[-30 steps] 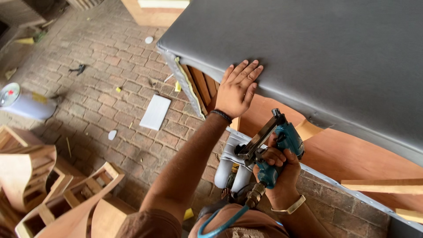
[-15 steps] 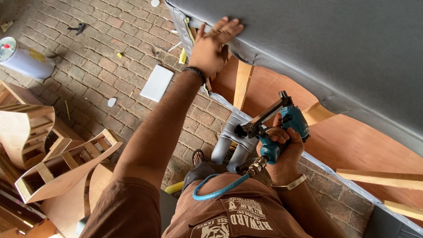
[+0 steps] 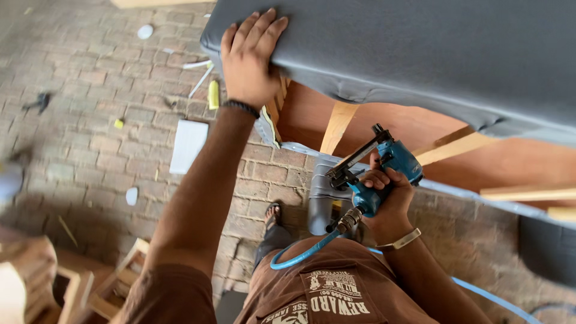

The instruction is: The person staples gray fabric onto a wooden furniture frame using a pneumatic staple gun. They pull the fabric taut, fire staples along the edges, and flip the frame to work on different sides. The person also retrieves staples from a container and briefly handles a piece of fabric on a table.

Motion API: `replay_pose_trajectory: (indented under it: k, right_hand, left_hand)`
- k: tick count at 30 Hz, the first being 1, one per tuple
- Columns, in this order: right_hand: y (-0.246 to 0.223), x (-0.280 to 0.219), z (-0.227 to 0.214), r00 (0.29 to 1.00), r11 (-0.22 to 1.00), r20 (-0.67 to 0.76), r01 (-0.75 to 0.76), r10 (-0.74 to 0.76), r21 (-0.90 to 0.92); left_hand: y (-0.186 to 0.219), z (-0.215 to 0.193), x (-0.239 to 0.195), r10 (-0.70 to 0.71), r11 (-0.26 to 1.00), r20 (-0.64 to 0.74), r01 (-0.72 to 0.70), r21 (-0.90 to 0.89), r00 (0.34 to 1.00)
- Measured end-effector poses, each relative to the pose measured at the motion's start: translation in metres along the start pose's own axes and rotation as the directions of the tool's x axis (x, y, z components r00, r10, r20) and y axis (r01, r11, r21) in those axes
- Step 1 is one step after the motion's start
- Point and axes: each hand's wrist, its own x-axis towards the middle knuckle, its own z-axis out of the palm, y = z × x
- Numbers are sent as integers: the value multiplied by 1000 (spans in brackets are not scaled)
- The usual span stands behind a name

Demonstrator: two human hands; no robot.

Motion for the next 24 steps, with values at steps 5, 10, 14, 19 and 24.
replay_pose_trajectory:
  k: [5, 10, 14, 19, 24]
  right_hand:
    - [74, 42, -18, 944, 931, -179, 217, -276, -294]
    - [129, 90, -90, 840, 682, -255, 173, -478, -711]
    - [164, 139, -174, 823, 248, -253, -141, -509, -958]
    - [199, 203, -257, 802, 47, -263, -283, -537, -958]
    - [204, 257, -304, 781, 42, -280, -311, -558, -950]
  left_hand:
    - [-29, 4, -18, 203, 975, -127, -212, -63, 971]
    - [-47, 14, -27, 280, 954, -124, -290, -76, 952]
    - [-57, 13, -36, 317, 943, -79, -323, -79, 945]
    - [-72, 15, -49, 393, 919, -73, -389, 60, 917]
    - [-87, 27, -48, 478, 871, -134, -450, 194, 868]
